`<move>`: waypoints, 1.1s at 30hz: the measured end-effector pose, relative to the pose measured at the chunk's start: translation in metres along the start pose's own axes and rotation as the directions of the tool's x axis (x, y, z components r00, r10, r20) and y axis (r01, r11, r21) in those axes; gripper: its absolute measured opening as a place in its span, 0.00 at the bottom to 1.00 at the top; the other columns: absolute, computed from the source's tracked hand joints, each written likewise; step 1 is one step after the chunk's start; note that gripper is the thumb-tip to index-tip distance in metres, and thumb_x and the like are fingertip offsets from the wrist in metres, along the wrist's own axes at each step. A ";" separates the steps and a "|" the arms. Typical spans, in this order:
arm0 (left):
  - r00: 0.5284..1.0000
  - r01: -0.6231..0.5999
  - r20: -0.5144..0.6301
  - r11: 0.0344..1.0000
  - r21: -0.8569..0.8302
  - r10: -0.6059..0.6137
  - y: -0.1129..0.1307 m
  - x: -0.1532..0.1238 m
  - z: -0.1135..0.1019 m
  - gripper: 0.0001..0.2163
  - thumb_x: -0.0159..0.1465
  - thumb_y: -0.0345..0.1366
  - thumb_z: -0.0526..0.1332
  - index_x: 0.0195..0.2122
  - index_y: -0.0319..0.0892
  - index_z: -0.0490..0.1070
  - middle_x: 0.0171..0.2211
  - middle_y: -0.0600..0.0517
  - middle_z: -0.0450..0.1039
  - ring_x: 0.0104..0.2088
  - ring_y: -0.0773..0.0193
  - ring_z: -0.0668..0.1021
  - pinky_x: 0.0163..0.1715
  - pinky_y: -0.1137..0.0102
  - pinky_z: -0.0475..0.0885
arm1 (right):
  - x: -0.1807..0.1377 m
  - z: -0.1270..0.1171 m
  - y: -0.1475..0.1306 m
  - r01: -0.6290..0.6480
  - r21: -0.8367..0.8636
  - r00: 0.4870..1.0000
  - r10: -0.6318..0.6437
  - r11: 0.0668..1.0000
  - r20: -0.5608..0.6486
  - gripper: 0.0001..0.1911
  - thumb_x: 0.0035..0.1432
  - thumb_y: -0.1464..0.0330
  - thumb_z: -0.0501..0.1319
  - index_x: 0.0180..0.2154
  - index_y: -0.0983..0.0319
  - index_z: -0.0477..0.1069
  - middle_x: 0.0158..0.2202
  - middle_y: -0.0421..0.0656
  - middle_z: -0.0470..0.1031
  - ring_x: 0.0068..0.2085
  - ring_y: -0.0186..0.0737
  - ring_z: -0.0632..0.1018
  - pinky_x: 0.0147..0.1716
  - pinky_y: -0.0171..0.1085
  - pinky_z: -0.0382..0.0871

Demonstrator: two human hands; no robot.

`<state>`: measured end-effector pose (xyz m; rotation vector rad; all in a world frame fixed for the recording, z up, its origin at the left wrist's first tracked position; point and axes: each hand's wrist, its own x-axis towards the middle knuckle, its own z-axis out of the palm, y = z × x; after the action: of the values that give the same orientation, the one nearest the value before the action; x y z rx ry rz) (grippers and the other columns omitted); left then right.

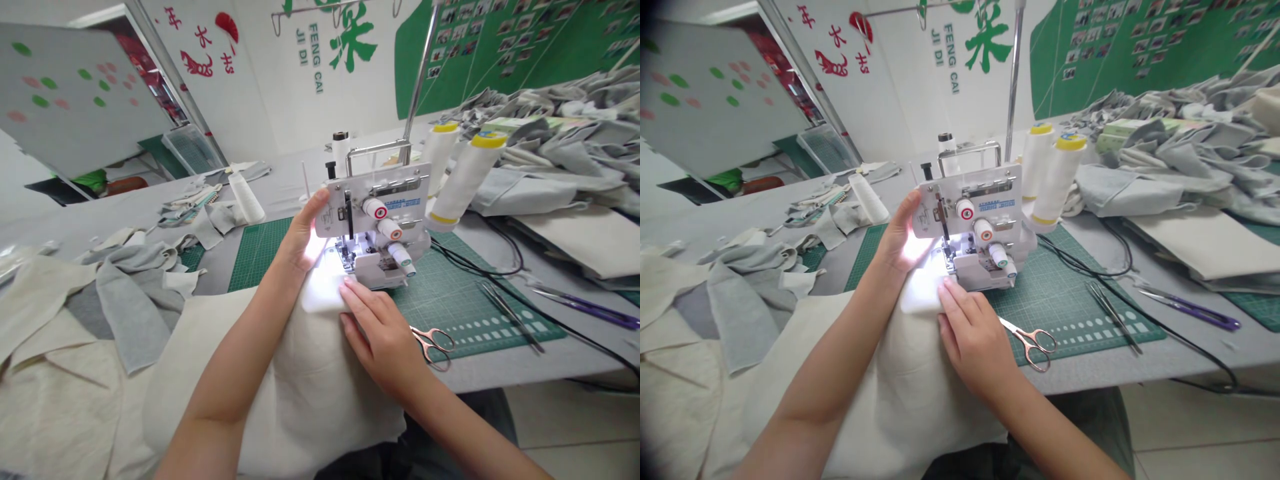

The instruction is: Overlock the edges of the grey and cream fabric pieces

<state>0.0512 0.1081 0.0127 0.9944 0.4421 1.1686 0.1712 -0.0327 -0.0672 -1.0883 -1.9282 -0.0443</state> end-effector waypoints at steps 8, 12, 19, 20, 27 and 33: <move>1.000 -0.024 0.011 0.999 0.038 0.024 -0.003 0.002 -0.004 0.15 0.59 0.49 0.66 0.42 0.46 0.77 0.46 0.51 0.80 0.58 0.47 0.74 0.56 0.55 0.71 | 0.001 0.001 0.001 0.008 -0.003 1.000 -0.008 1.000 0.005 0.22 0.64 0.76 0.57 0.60 0.66 0.66 0.57 0.55 0.74 0.51 0.51 0.76 0.49 0.51 0.75; 0.998 -0.043 0.042 0.999 0.017 0.043 -0.004 0.003 -0.006 0.15 0.60 0.48 0.67 0.43 0.44 0.78 0.43 0.50 0.81 0.56 0.48 0.75 0.56 0.57 0.71 | 0.001 0.001 0.001 0.016 -0.004 1.000 -0.016 1.000 -0.004 0.22 0.64 0.76 0.58 0.59 0.67 0.67 0.56 0.55 0.74 0.51 0.51 0.76 0.49 0.51 0.75; 0.998 -0.021 0.051 0.999 0.029 0.020 0.000 0.001 -0.005 0.16 0.59 0.49 0.67 0.43 0.45 0.78 0.45 0.50 0.80 0.56 0.47 0.75 0.56 0.56 0.71 | 0.002 -0.001 0.001 0.014 -0.003 1.000 -0.014 1.000 0.004 0.23 0.65 0.76 0.57 0.61 0.65 0.66 0.56 0.54 0.75 0.51 0.51 0.76 0.48 0.52 0.75; 0.998 0.003 0.060 1.000 0.024 -0.004 0.001 0.001 -0.005 0.16 0.59 0.49 0.67 0.43 0.45 0.78 0.45 0.49 0.80 0.57 0.46 0.75 0.56 0.55 0.71 | 0.002 -0.001 0.001 0.016 -0.003 1.000 -0.016 1.000 0.004 0.23 0.64 0.76 0.57 0.61 0.65 0.66 0.56 0.54 0.75 0.51 0.51 0.76 0.49 0.52 0.75; 0.995 0.102 -0.016 0.995 -0.022 -0.102 0.014 -0.002 -0.005 0.14 0.59 0.44 0.68 0.43 0.44 0.77 0.46 0.49 0.79 0.60 0.46 0.71 0.58 0.53 0.69 | 0.002 0.000 0.001 0.016 -0.010 1.000 -0.016 1.000 0.002 0.23 0.64 0.76 0.57 0.60 0.65 0.67 0.56 0.54 0.75 0.50 0.51 0.76 0.48 0.51 0.75; 0.985 0.171 -0.013 0.984 -0.054 -0.172 0.024 -0.005 0.000 0.14 0.58 0.41 0.70 0.42 0.40 0.76 0.45 0.46 0.79 0.58 0.46 0.73 0.59 0.52 0.67 | 0.002 -0.001 0.001 0.023 -0.021 1.000 -0.023 1.000 0.004 0.20 0.64 0.76 0.58 0.57 0.70 0.69 0.56 0.56 0.75 0.50 0.52 0.76 0.48 0.52 0.75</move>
<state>0.0360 0.1043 0.0321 0.8834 0.4990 1.0299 0.1721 -0.0313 -0.0654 -1.0808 -1.9472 -0.0756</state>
